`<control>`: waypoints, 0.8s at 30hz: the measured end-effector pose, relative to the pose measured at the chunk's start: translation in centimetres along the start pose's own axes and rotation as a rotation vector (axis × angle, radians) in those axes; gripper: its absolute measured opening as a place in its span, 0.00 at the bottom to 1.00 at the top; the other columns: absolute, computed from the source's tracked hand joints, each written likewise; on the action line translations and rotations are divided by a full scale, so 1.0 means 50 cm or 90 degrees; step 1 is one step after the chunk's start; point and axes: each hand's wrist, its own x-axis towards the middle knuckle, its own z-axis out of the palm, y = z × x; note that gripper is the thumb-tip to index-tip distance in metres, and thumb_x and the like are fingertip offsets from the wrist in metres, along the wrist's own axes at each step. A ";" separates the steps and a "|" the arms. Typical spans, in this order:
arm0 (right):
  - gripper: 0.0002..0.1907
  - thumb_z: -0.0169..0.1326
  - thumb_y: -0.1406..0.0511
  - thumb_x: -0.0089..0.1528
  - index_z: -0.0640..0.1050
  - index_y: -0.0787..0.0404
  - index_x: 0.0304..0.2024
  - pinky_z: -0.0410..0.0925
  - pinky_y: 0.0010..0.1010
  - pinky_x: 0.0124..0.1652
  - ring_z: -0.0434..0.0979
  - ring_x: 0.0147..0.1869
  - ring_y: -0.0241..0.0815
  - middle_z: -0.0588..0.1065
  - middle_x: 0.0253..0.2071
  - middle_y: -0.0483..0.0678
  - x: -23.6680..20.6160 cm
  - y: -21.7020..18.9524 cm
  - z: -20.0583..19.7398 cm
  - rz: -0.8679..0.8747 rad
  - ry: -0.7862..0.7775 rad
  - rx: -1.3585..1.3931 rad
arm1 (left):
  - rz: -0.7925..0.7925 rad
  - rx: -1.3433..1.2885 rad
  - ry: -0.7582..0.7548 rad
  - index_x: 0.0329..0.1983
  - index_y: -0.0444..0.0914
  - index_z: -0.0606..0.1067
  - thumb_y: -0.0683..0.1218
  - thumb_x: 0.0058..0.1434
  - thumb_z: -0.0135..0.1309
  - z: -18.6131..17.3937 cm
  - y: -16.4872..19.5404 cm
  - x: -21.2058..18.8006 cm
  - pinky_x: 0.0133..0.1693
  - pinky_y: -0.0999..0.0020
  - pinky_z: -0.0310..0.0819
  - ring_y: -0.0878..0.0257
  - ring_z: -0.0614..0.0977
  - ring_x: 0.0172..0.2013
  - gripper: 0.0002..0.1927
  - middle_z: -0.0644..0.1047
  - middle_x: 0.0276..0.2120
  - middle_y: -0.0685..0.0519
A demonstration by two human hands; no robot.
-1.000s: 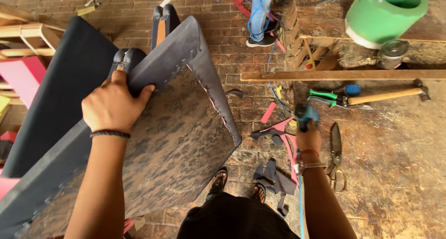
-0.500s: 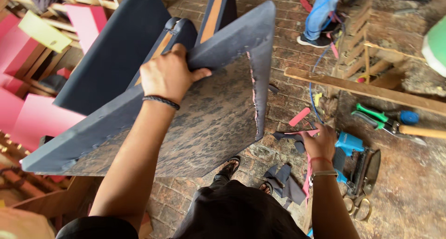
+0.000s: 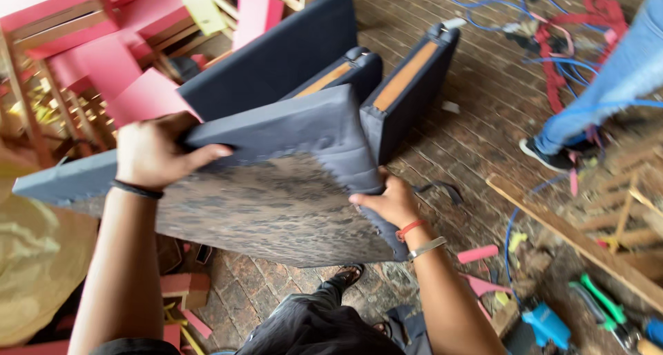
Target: The person holds a padded panel and drives staples along its edge using a pneumatic staple gun, then trims excess fabric with shears. They flip and reposition the panel, pull the fabric taut, staple another side, and set the finished panel down with others.
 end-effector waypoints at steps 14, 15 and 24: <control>0.18 0.70 0.58 0.48 0.85 0.58 0.38 0.75 0.32 0.40 0.86 0.38 0.40 0.85 0.35 0.48 0.085 -0.162 0.326 -0.087 -0.107 0.016 | -0.253 -0.101 0.253 0.64 0.35 0.68 0.55 0.73 0.50 0.093 -0.383 -0.104 0.68 0.46 0.56 0.38 0.66 0.65 0.24 0.69 0.59 0.37; 0.18 0.70 0.58 0.48 0.85 0.59 0.37 0.75 0.32 0.39 0.86 0.38 0.40 0.85 0.35 0.48 0.085 -0.168 0.342 -0.091 -0.085 0.015 | -0.250 -0.115 0.249 0.64 0.35 0.68 0.56 0.74 0.49 0.102 -0.406 -0.095 0.68 0.46 0.56 0.38 0.65 0.65 0.24 0.69 0.59 0.37; 0.17 0.70 0.56 0.50 0.85 0.59 0.35 0.74 0.34 0.38 0.86 0.36 0.43 0.84 0.33 0.49 0.063 -0.212 0.472 -0.093 0.095 -0.060 | -0.215 -0.261 0.148 0.66 0.41 0.67 0.58 0.73 0.46 0.170 -0.535 0.034 0.67 0.53 0.60 0.42 0.66 0.67 0.24 0.69 0.62 0.40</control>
